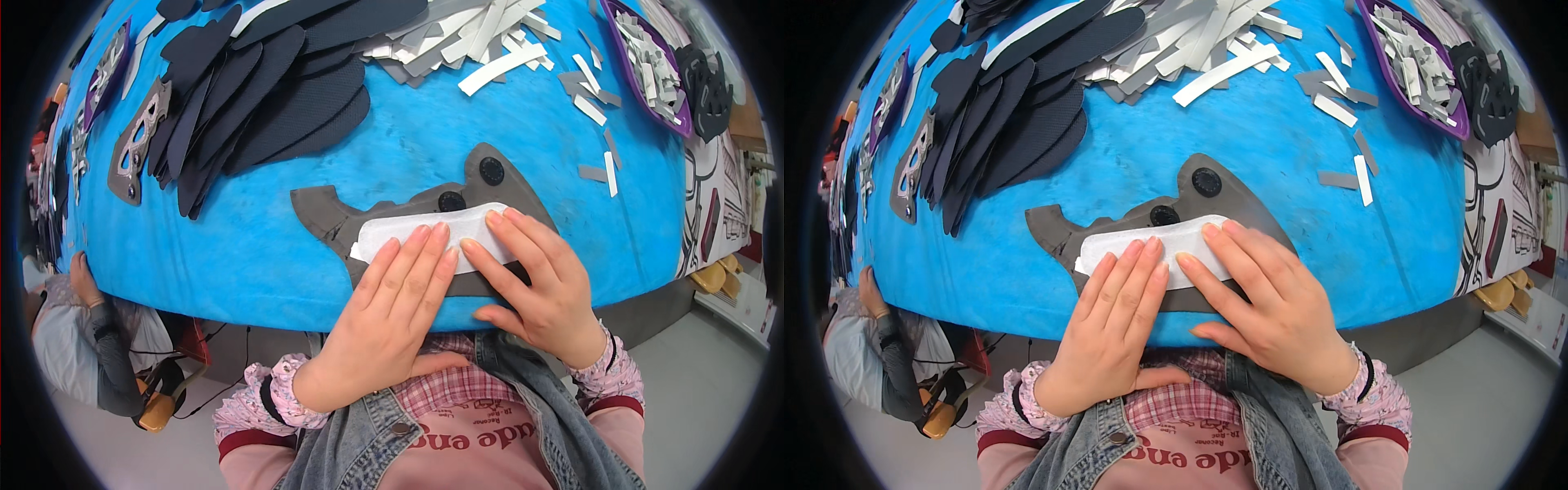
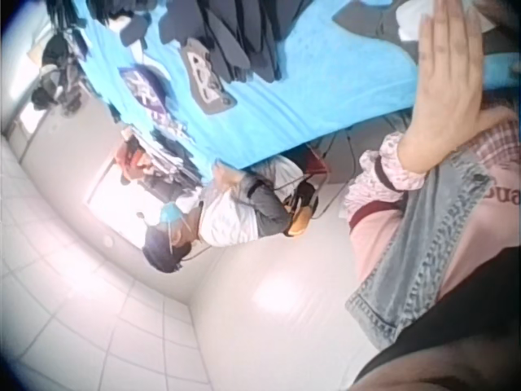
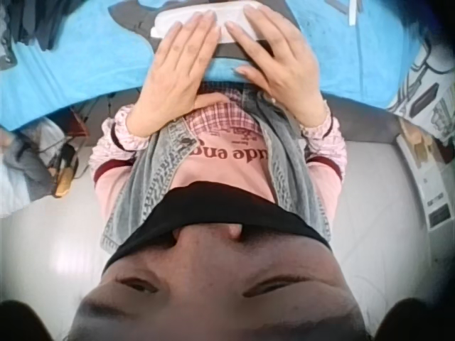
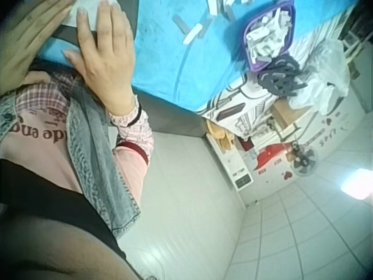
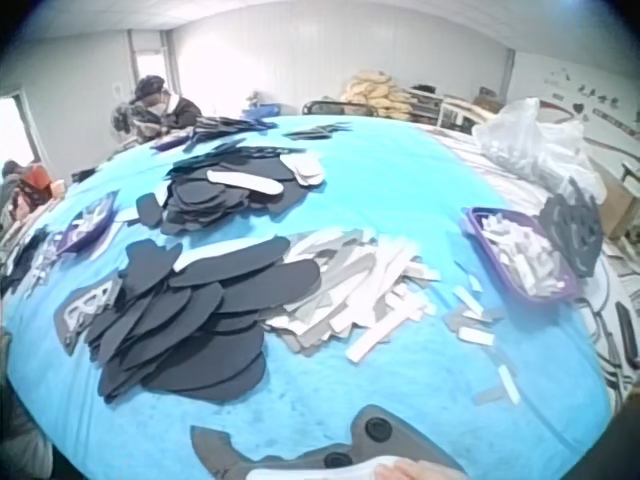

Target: Applying white adhesive reinforcement tape to a black die-cut shoe upper component on a production table.

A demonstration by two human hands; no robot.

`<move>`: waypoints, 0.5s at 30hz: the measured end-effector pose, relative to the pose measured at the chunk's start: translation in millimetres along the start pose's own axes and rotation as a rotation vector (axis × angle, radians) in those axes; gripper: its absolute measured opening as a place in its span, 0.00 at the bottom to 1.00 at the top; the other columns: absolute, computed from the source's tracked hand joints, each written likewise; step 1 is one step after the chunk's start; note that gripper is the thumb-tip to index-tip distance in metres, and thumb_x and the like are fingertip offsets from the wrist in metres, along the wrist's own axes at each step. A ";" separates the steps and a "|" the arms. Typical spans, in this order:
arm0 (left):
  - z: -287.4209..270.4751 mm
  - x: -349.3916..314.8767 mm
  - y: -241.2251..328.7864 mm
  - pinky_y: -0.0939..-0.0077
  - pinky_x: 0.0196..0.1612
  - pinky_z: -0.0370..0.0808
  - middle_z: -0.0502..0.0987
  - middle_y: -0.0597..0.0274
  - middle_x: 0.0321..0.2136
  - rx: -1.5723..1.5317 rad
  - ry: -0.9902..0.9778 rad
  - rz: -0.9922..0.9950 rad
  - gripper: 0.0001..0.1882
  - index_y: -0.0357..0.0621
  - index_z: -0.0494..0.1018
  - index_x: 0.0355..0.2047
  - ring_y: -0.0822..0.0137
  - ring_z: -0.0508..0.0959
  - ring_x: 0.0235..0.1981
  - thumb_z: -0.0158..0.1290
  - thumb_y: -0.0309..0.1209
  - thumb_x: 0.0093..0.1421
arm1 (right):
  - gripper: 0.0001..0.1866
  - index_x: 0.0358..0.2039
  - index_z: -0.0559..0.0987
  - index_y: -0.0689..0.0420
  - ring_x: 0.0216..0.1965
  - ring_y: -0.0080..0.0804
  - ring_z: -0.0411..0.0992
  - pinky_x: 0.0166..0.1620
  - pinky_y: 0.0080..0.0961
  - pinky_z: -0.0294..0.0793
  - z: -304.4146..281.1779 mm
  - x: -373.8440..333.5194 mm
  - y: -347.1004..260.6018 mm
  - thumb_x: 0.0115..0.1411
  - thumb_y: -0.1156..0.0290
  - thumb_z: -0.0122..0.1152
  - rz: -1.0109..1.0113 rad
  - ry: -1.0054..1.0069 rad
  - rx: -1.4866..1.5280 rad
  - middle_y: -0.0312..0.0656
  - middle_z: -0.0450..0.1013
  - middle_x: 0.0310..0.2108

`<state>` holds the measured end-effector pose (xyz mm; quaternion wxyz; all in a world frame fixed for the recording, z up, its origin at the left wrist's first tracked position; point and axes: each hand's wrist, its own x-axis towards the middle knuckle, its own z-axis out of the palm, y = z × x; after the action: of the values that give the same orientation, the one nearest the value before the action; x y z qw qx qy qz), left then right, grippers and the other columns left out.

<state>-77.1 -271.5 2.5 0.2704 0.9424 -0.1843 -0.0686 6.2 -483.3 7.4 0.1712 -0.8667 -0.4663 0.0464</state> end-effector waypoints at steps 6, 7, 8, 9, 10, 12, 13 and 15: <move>-2.5 0.7 -1.0 0.58 0.68 0.50 0.55 0.42 0.66 0.060 -0.051 0.010 0.56 0.28 0.55 0.63 0.51 0.53 0.68 0.55 0.62 0.46 | 0.34 0.58 0.73 0.52 0.61 0.42 0.62 0.61 0.41 0.63 0.5 -1.3 -6.1 0.53 0.47 0.60 0.035 0.004 -0.046 0.46 0.62 0.61; -1.9 1.6 -0.6 0.57 0.68 0.51 0.55 0.42 0.65 0.083 -0.043 0.036 0.56 0.28 0.55 0.63 0.50 0.54 0.68 0.54 0.63 0.47 | 0.34 0.58 0.73 0.53 0.61 0.42 0.62 0.62 0.40 0.63 1.3 -1.5 -6.6 0.53 0.48 0.60 0.032 0.019 -0.042 0.46 0.63 0.61; -0.9 2.6 0.0 0.56 0.68 0.51 0.55 0.41 0.65 0.104 -0.037 0.061 0.56 0.28 0.54 0.63 0.49 0.54 0.68 0.52 0.64 0.48 | 0.34 0.58 0.72 0.55 0.61 0.42 0.62 0.62 0.40 0.62 2.3 -1.8 -7.4 0.53 0.49 0.60 0.034 0.029 -0.041 0.46 0.63 0.60; 0.3 3.6 1.1 0.55 0.68 0.51 0.55 0.41 0.65 0.112 -0.036 0.076 0.56 0.28 0.54 0.64 0.48 0.55 0.68 0.51 0.65 0.50 | 0.35 0.58 0.72 0.56 0.62 0.43 0.62 0.63 0.40 0.62 2.7 -2.2 -7.5 0.54 0.49 0.61 0.030 0.029 -0.054 0.47 0.63 0.60; 2.0 4.4 2.4 0.56 0.68 0.51 0.56 0.41 0.65 0.135 -0.028 0.065 0.55 0.28 0.55 0.64 0.49 0.55 0.67 0.50 0.65 0.50 | 0.35 0.57 0.72 0.58 0.62 0.43 0.62 0.63 0.40 0.62 3.4 -2.5 -8.1 0.54 0.51 0.61 0.040 0.055 -0.019 0.47 0.64 0.60; 4.5 6.4 4.9 0.56 0.67 0.53 0.56 0.42 0.65 0.161 -0.030 0.031 0.54 0.29 0.55 0.64 0.49 0.56 0.67 0.49 0.65 0.51 | 0.35 0.56 0.71 0.62 0.61 0.43 0.63 0.63 0.40 0.61 3.8 -2.1 -8.2 0.54 0.53 0.62 0.060 0.092 0.020 0.49 0.65 0.59; 4.9 6.9 5.9 0.57 0.68 0.52 0.56 0.43 0.65 0.184 -0.025 0.033 0.53 0.29 0.56 0.63 0.50 0.56 0.67 0.50 0.64 0.51 | 0.35 0.56 0.71 0.64 0.61 0.44 0.63 0.63 0.40 0.61 4.3 -1.6 -9.6 0.53 0.54 0.62 0.053 0.087 0.007 0.49 0.66 0.58; 4.4 7.4 7.7 0.59 0.68 0.52 0.56 0.44 0.65 0.227 -0.021 0.037 0.53 0.28 0.57 0.62 0.51 0.55 0.67 0.52 0.61 0.50 | 0.34 0.55 0.71 0.67 0.61 0.44 0.64 0.63 0.41 0.61 4.2 -0.6 -11.9 0.53 0.55 0.62 0.050 0.093 -0.013 0.51 0.67 0.58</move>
<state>-73.6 -282.5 2.7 0.1613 0.9627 -0.2111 -0.0520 -4.6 -476.7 7.4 0.1860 -0.8803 -0.4364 0.0072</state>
